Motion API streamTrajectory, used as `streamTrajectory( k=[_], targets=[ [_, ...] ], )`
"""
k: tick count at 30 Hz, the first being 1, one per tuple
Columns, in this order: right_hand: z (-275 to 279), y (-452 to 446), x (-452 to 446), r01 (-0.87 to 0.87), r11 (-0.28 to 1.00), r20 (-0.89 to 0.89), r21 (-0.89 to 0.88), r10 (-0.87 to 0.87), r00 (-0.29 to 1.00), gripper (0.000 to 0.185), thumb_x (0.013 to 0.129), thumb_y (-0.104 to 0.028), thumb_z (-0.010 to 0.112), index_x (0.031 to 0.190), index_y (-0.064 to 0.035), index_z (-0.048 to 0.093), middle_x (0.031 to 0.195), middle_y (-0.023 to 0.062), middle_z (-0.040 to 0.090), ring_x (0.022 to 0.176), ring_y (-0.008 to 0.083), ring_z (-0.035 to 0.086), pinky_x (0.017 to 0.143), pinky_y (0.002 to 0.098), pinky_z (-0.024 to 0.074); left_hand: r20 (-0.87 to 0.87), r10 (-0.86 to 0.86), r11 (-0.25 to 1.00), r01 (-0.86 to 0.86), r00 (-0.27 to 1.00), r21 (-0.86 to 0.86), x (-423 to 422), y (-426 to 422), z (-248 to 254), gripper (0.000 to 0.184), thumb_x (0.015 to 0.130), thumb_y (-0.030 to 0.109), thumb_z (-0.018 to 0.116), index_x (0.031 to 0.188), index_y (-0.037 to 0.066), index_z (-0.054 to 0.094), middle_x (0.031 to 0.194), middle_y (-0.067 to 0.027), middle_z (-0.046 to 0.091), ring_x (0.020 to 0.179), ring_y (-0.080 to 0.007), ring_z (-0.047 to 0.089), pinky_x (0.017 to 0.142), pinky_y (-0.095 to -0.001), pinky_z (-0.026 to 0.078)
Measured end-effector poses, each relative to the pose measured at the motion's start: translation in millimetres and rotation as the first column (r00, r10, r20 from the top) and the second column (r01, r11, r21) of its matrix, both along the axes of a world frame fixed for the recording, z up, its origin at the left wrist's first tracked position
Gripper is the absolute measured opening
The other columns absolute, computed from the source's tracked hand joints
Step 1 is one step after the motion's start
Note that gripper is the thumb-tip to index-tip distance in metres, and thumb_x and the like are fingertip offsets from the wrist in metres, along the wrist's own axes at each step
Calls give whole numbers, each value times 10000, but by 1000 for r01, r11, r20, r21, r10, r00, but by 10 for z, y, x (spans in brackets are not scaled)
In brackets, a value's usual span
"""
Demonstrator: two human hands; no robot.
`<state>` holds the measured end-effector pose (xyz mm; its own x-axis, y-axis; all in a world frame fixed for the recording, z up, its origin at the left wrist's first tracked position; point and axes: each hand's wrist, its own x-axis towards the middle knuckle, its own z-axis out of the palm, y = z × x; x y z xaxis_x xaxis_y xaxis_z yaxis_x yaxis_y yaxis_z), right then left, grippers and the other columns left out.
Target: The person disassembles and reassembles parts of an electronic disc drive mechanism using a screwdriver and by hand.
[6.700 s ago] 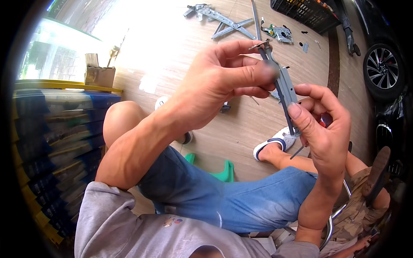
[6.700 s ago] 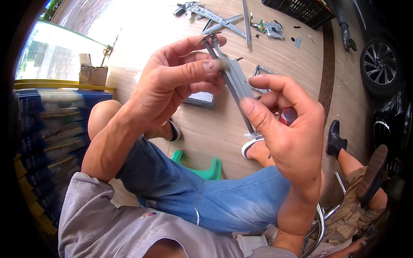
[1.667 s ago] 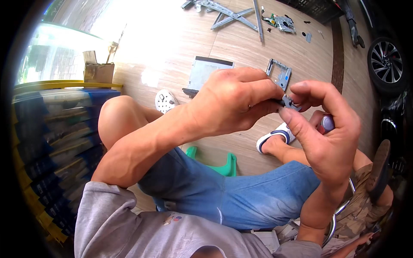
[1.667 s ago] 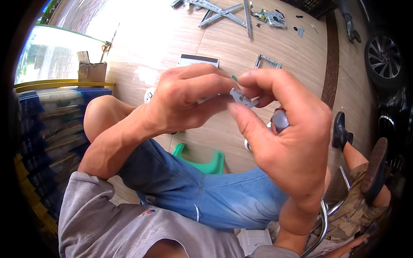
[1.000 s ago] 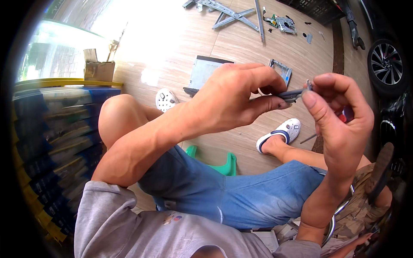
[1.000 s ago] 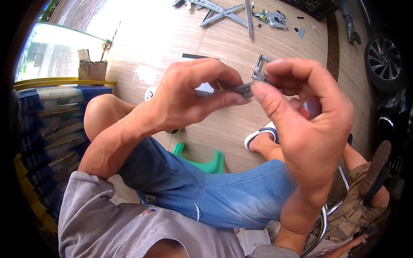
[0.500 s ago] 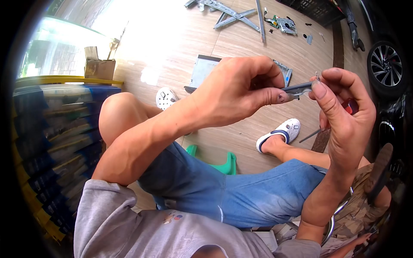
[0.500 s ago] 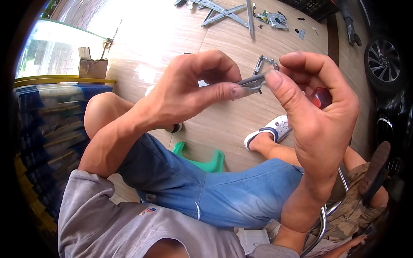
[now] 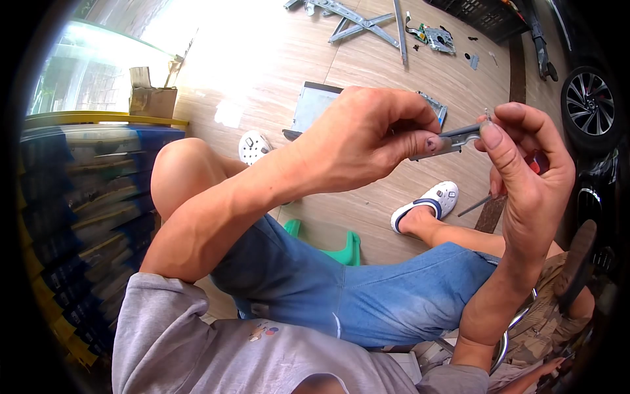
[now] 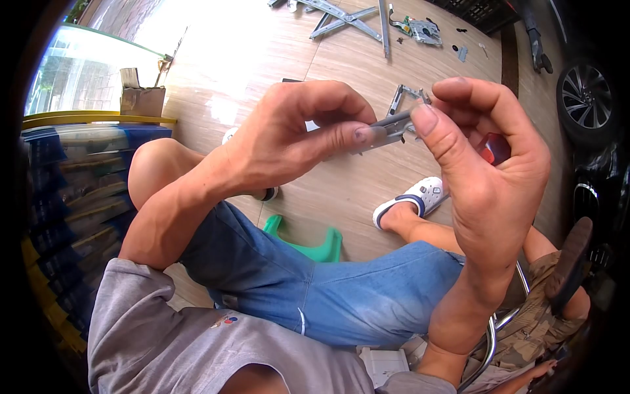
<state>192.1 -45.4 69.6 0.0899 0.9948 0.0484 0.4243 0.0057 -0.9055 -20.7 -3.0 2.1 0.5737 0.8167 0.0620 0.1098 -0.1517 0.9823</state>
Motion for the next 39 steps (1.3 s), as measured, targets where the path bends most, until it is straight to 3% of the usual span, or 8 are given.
streamTrajectory(
  k=[11, 14, 17, 20, 32, 39],
  targets=[
    [-3, -25, 12, 16, 1000, 0, 10, -16, 1000, 260, 944, -89, 748, 1153, 30, 649, 950, 99, 735, 772, 82, 693, 479, 173, 388, -35, 8, 997, -5, 999, 78, 39, -1, -19, 202, 965, 167, 724, 1074, -3, 712, 879, -99, 716, 847, -161, 700, 767, -321, 560],
    [-12, -28, 28, 9, 1000, -5, 15, -9, 1000, 257, 943, -86, 749, 1151, 28, 650, 947, 93, 731, 770, 77, 687, 481, 172, 389, -40, 18, 986, -11, 999, 166, 59, 2, -43, 188, 959, 150, 720, 1086, 11, 723, 876, -113, 708, 812, -206, 704, 734, -336, 552],
    [-14, -31, 24, 14, 1000, 12, 23, -14, 1000, 256, 943, -83, 749, 1151, 27, 650, 945, 90, 729, 766, 72, 683, 482, 171, 388, -86, 33, 931, 1, 996, 365, 67, 12, -79, 176, 948, 130, 718, 1087, 23, 734, 870, -131, 697, 777, -256, 694, 696, -358, 537],
    [-10, -30, 19, 9, 1000, 30, 26, -10, 999, 255, 943, -81, 749, 1152, 28, 650, 943, 88, 728, 762, 67, 679, 483, 170, 388, -54, 47, 922, -23, 997, 386, 84, 13, -107, 153, 941, 115, 717, 1064, 27, 740, 853, -136, 689, 755, -279, 682, 673, -368, 523],
    [3, -18, -8, -7, 1000, 84, 24, 5, 996, 255, 946, -86, 747, 1151, 29, 649, 931, 85, 727, 755, 59, 673, 487, 169, 390, -53, 89, 970, -74, 995, 233, 71, 0, -79, 175, 870, 119, 810, 991, 16, 735, 850, -84, 713, 777, -166, 693, 699, -317, 554],
    [-8, -25, -16, -19, 999, 85, 26, 17, 996, 261, 947, -83, 745, 1160, 30, 644, 938, 88, 728, 765, 67, 684, 488, 167, 393, -105, 87, 985, -70, 991, 155, 62, 1, -21, 213, 852, 146, 835, 959, 12, 708, 850, -66, 725, 786, -143, 698, 711, -301, 560]
  ],
)
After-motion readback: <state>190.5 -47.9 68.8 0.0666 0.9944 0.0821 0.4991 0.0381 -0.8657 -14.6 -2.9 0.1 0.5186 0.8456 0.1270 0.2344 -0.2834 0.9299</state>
